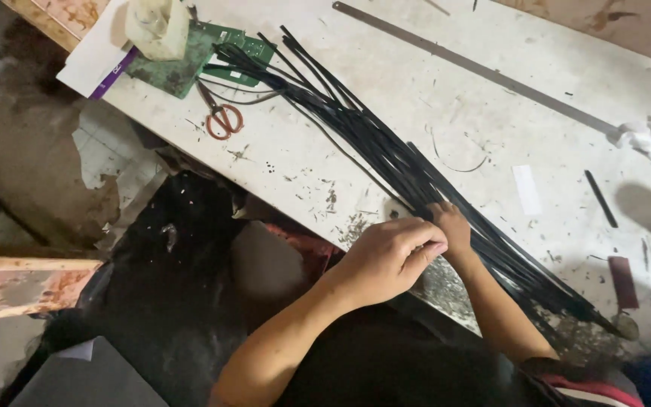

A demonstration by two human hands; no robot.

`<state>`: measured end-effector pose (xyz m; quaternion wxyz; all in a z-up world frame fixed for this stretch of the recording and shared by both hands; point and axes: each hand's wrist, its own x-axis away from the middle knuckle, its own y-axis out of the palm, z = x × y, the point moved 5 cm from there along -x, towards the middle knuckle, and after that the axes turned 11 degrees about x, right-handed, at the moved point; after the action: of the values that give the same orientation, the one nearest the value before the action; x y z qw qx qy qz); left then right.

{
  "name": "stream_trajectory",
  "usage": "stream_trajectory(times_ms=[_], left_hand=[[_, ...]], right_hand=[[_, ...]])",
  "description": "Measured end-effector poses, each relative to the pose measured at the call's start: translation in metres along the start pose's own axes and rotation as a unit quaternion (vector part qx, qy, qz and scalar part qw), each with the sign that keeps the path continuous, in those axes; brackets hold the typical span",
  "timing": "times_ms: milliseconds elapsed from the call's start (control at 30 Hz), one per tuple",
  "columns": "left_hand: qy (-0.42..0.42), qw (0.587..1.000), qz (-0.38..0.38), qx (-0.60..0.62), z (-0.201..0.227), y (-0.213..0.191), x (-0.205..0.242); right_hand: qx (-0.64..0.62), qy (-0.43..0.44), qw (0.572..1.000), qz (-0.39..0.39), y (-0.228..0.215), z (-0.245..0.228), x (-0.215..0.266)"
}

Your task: The person picks up black cords, coats them with a dark substance using a small roller on a blue container, then hangs the coated cords on a wall-mounted line using colorful clothespins. The process is repeated for multiple cords.

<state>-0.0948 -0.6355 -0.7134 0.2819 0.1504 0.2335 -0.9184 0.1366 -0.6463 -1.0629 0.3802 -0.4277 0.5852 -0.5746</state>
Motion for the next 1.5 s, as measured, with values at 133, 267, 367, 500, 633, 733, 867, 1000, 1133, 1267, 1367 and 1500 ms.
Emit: stream_trajectory(times_ms=[133,267,367,500,633,733,867,1000,1133,1267,1367,1500], left_hand=[[-0.036,0.999,-0.025,-0.008,0.029,0.036,0.006],[-0.074,0.997,-0.035,-0.006,0.045,0.061,0.012],[-0.102,0.993,-0.053,-0.017,0.060,0.074,0.015],[-0.101,0.991,-0.089,-0.024,0.078,0.095,0.013],[-0.074,0.990,-0.118,-0.015,0.095,0.116,0.012],[-0.051,0.989,-0.135,-0.019,0.109,0.126,0.014],[-0.023,0.990,-0.140,0.006,0.123,0.144,0.024],[-0.011,0.989,-0.145,0.039,0.136,0.158,0.033],[-0.005,0.988,-0.141,0.063,0.146,0.171,0.039],[0.021,0.988,-0.129,0.081,0.153,0.181,0.035],[0.038,0.990,-0.100,0.092,0.152,0.190,0.029],[0.100,0.994,0.006,0.036,0.134,0.197,0.008]], right_hand=[[0.039,-0.029,0.999,-0.014,0.017,0.013,0.019],[0.045,-0.015,0.999,-0.003,0.021,0.013,0.030],[-0.030,-0.012,0.999,0.017,-0.012,0.007,0.042],[-0.130,0.040,0.990,0.034,-0.079,0.007,0.070],[-0.140,0.023,0.982,0.123,-0.138,0.019,0.090],[-0.216,0.051,0.966,0.132,-0.186,0.031,0.113],[-0.370,0.044,0.914,0.164,-0.264,0.042,0.166],[-0.435,0.023,0.881,0.185,-0.332,0.043,0.213],[-0.434,0.027,0.882,0.184,-0.355,0.052,0.244],[-0.439,0.042,0.876,0.196,-0.384,0.057,0.266],[-0.466,0.065,0.861,0.196,-0.374,0.074,0.272],[-0.536,0.097,0.816,0.194,-0.354,0.101,0.265]])
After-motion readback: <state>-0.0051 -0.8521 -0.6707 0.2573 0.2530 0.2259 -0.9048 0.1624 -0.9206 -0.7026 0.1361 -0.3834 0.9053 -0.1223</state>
